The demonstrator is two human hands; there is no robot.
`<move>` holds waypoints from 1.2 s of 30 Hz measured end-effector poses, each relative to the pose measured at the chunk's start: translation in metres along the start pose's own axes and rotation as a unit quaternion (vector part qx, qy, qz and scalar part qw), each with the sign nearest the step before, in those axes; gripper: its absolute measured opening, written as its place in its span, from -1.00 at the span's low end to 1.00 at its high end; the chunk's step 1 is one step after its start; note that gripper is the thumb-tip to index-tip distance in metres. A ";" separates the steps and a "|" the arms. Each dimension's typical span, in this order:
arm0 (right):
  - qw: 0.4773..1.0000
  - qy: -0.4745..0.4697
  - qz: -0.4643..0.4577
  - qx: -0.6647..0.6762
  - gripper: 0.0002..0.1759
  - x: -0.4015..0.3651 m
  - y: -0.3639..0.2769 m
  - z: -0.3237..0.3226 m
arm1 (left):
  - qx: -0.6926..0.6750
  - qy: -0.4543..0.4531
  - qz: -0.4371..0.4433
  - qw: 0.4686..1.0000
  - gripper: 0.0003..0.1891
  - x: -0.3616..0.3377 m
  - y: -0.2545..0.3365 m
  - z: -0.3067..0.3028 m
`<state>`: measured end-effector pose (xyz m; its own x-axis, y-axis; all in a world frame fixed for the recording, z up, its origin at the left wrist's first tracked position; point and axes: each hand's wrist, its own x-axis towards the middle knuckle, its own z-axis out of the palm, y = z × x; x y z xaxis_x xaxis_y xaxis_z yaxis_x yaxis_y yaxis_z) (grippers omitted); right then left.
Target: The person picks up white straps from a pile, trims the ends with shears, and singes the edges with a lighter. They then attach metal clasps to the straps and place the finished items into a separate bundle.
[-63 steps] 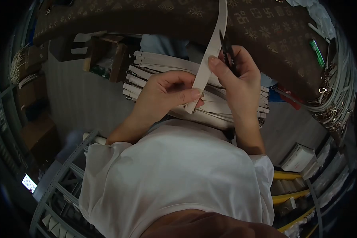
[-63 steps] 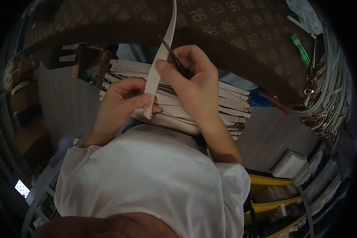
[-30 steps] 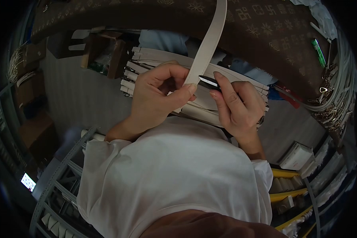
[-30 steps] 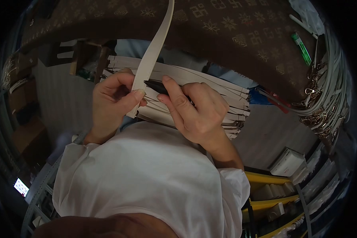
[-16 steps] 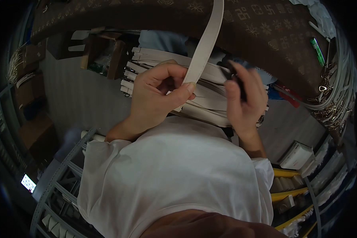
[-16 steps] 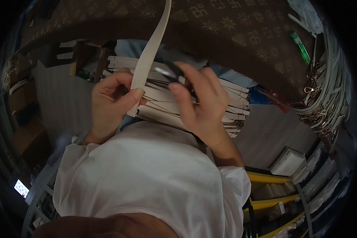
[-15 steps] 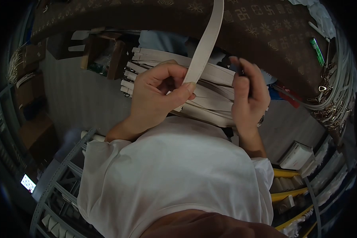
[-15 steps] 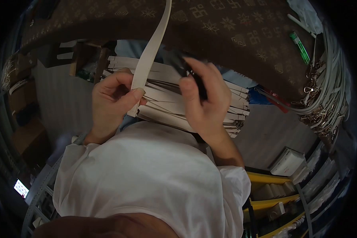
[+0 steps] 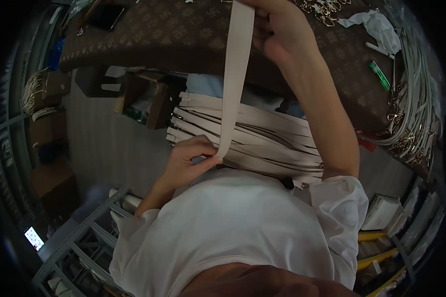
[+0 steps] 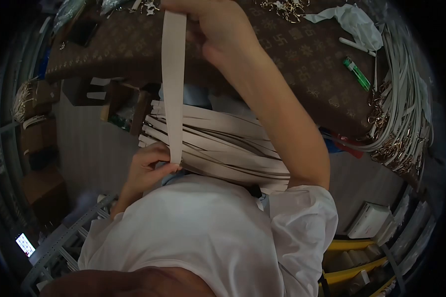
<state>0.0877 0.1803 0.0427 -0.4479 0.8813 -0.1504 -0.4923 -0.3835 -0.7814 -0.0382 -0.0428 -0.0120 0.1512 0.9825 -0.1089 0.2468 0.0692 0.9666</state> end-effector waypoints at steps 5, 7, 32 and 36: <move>0.990 0.008 -0.132 0.043 -0.87 0.024 -0.040 -0.007 | -0.070 0.055 -0.113 0.990 -0.88 -0.032 -0.020 -0.036; 0.980 0.023 -0.192 0.037 -0.87 0.013 -0.056 -0.034 | -0.120 0.087 -0.162 0.976 -0.88 -0.043 -0.027 -0.057; 0.699 0.164 -0.246 -0.651 -0.80 -0.158 -0.025 -0.130 | 0.415 0.212 0.275 0.841 -0.86 0.142 0.047 -0.089; 0.654 0.174 -0.363 -0.641 -0.86 -0.073 -0.038 -0.144 | 0.360 0.249 0.296 0.849 -0.83 0.253 0.036 -0.109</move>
<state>0.2465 0.1702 -0.0039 -0.1366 0.7975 0.5877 0.6484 0.5204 -0.5556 -0.0956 0.2274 0.0204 0.0732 0.7717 0.6318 0.8166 -0.4100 0.4062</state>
